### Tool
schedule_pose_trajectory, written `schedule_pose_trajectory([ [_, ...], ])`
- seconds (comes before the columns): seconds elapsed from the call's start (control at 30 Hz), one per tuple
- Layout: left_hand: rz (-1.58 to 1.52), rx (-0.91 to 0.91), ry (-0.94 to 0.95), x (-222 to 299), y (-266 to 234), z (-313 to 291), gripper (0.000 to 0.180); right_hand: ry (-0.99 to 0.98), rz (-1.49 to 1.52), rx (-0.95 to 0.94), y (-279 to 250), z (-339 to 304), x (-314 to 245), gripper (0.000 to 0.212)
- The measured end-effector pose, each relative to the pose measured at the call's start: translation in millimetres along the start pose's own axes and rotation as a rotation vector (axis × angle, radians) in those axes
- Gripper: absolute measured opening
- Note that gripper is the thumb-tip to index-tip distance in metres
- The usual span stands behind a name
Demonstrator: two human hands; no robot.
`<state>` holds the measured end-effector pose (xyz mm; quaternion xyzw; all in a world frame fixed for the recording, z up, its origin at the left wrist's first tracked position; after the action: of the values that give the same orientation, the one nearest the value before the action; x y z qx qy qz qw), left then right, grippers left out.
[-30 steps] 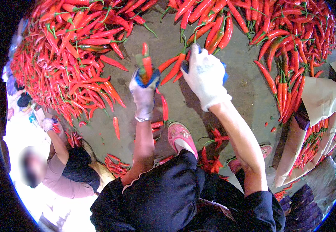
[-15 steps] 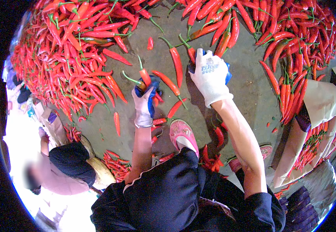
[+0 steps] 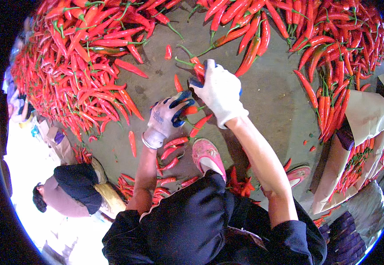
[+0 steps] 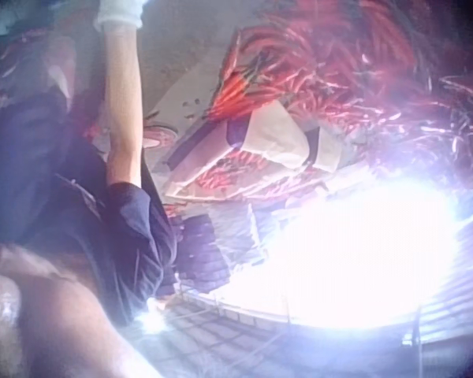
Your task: The person picks up handfuls of red peppers from a large pile on the floor and arranges them neatly into a cardboard box.
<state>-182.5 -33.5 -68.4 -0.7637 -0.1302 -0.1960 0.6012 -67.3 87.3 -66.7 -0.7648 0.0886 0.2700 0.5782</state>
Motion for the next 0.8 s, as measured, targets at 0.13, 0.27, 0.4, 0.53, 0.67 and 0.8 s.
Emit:
schedule_pose_trajectory([
  [0.13,-0.135,0.082,0.046,1.0,-1.5,4.4,0.057,-0.012,0.019,-0.003,-1.1,7.6,18.3,0.053],
  [0.27,0.021,0.009,0.032,-17.9,-10.6,-14.3,0.059,0.102,0.429,-0.042,-36.2,1.1,34.0,0.048],
  [0.4,0.19,-0.015,0.164,-10.1,-3.0,-1.3,0.053,0.216,0.482,0.287,-71.8,6.1,95.7,0.046],
  [0.53,0.165,0.141,0.21,-4.9,-8.4,17.8,0.046,0.271,-0.034,0.298,-74.4,18.9,98.0,0.063],
  [0.67,0.131,0.194,0.138,-1.7,-23.5,24.6,0.048,0.204,-0.224,0.253,-64.3,15.4,81.1,0.066],
  [0.8,-0.38,0.431,-0.098,-12.4,-45.3,25.3,0.044,0.261,-0.132,0.189,-65.0,8.9,89.4,0.061],
])
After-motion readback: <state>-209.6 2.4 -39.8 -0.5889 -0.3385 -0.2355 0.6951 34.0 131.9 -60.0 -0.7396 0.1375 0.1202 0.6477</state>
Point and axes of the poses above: each hand's wrist, its own z-axis towards the middle knuckle, its own y-axis out of the palm, x = y × z, the point moved 9 cm from there along z, towards the middle knuckle, and after that the axes turned 8 degrees about x, right-handed, at the moved point
